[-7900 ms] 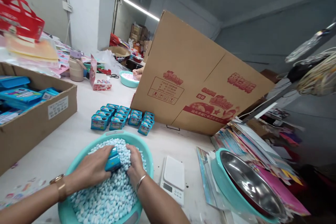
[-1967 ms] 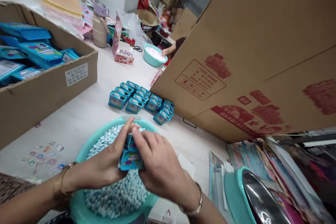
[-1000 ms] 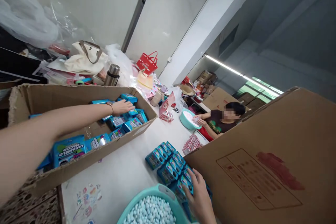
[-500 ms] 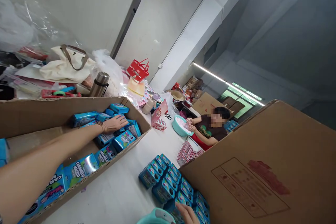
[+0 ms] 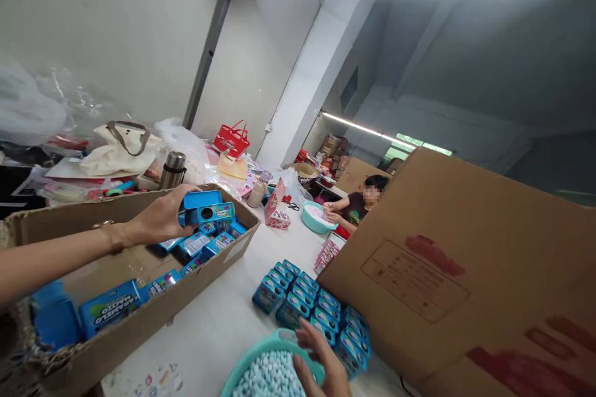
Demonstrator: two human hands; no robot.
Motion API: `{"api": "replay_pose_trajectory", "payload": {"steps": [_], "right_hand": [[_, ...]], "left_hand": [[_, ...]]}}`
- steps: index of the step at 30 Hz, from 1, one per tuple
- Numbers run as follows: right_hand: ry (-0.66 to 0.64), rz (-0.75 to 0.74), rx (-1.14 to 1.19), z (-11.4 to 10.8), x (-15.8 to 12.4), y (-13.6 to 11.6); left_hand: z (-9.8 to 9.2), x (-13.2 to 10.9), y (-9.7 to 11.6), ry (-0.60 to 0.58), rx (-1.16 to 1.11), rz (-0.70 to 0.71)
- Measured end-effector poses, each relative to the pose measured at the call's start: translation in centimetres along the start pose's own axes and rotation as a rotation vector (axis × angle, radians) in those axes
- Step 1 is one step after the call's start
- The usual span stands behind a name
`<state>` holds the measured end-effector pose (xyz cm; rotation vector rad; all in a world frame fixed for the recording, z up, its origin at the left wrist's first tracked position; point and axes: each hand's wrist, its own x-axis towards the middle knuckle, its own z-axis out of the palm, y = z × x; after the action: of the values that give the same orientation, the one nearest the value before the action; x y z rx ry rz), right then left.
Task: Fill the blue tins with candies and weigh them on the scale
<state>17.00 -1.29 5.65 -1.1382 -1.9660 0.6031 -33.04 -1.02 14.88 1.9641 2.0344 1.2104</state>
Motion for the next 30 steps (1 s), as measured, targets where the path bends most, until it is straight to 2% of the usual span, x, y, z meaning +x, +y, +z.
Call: {"api": "replay_pose_trajectory", "payload": {"steps": [2,3,4,6,8,10,11,13,16,19,22,24,28,30], "right_hand": [[-0.074,-0.001,0.136,1.1,-0.1,-3.5],[-0.114,-0.004,0.193,1.6,0.0,-5.4],[-0.092,-0.001,0.267,1.9,0.0,-7.3],[-0.077,0.030,0.431,2.2,0.0,-10.4],[-0.087,0.113,0.608,1.9,-0.6,-11.7],[-0.027,0.219,0.731,0.7,-2.1,-11.2],[0.050,0.280,0.780,-0.1,-3.2,-10.4],[0.270,0.394,0.847,-1.9,-6.0,-8.1],[0.577,0.489,0.808,-4.1,-10.9,-4.9],[0.715,0.526,0.668,-4.5,-15.3,-3.0],[0.724,0.500,0.552,-3.5,-18.2,-2.0],[0.729,0.415,0.429,-2.5,-19.1,-1.3],[0.796,0.185,0.137,-0.2,-19.1,0.2],[0.731,0.079,0.041,1.0,-18.8,0.7]], "left_hand": [[0.4,-2.7,4.1,0.067,-0.162,-0.031],[1.3,-4.2,6.2,0.089,-0.284,-0.051],[2.6,-5.8,8.3,0.085,-0.423,-0.073],[5.8,-8.9,12.3,-0.009,-0.704,-0.129],[9.3,-11.8,15.6,-0.194,-0.985,-0.260],[12.4,-13.8,18.3,-0.375,-1.224,-0.524],[13.7,-14.5,19.5,-0.431,-1.314,-0.695],[15.4,-15.1,21.8,-0.468,-1.446,-1.040],[16.5,-15.3,24.8,-0.486,-1.612,-1.446],[17.0,-15.5,26.7,-0.565,-1.739,-1.734],[18.2,-16.4,27.0,-0.655,-1.839,-1.856],[19.5,-17.2,26.5,-0.687,-1.872,-1.856],[22.2,-19.0,25.5,-0.711,-1.828,-1.756],[23.0,-19.7,25.7,-0.747,-1.748,-1.696]]}}
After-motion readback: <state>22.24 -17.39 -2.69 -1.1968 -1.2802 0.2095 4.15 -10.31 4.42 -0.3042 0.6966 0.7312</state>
